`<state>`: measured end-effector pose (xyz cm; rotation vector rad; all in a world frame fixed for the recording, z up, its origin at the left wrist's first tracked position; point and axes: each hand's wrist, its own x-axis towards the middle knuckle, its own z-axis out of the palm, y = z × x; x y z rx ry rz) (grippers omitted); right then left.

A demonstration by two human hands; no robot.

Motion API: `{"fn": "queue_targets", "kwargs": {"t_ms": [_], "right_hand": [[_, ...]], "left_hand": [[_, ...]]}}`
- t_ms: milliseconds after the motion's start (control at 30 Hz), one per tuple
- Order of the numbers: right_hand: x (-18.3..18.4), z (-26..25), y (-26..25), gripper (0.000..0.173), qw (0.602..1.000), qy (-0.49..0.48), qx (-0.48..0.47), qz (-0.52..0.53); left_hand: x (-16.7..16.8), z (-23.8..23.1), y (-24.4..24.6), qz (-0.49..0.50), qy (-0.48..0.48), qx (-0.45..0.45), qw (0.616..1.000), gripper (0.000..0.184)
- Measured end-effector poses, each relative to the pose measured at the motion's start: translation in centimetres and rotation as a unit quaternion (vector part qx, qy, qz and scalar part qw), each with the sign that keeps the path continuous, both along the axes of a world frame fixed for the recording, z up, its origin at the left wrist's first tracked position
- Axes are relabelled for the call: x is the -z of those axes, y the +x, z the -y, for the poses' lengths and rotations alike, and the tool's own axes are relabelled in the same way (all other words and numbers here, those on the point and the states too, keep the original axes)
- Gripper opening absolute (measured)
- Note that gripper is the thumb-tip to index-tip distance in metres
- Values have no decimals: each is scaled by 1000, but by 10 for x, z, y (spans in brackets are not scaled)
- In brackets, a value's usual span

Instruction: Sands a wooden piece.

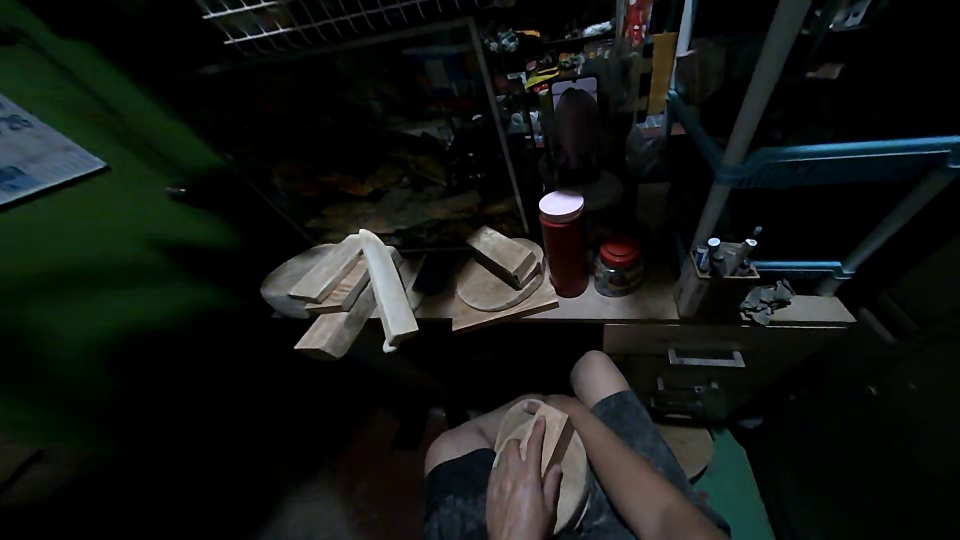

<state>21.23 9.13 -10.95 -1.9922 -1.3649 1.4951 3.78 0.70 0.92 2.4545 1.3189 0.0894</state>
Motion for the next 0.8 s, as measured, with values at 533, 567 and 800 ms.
{"fn": "queue_targets", "kwargs": {"t_ms": [533, 567, 800], "right_hand": [[-4, -3, 1, 83, 997, -59, -16, 43], [-6, -3, 1, 83, 997, -62, -17, 43], [-9, -4, 2, 85, 997, -66, -19, 37]], "left_hand": [[-2, 22, -46, -19, -50, 5, 999, 74], [-1, 22, -47, -21, -49, 2, 999, 74], [2, 11, -34, 4, -13, 0, 1000, 71]]}}
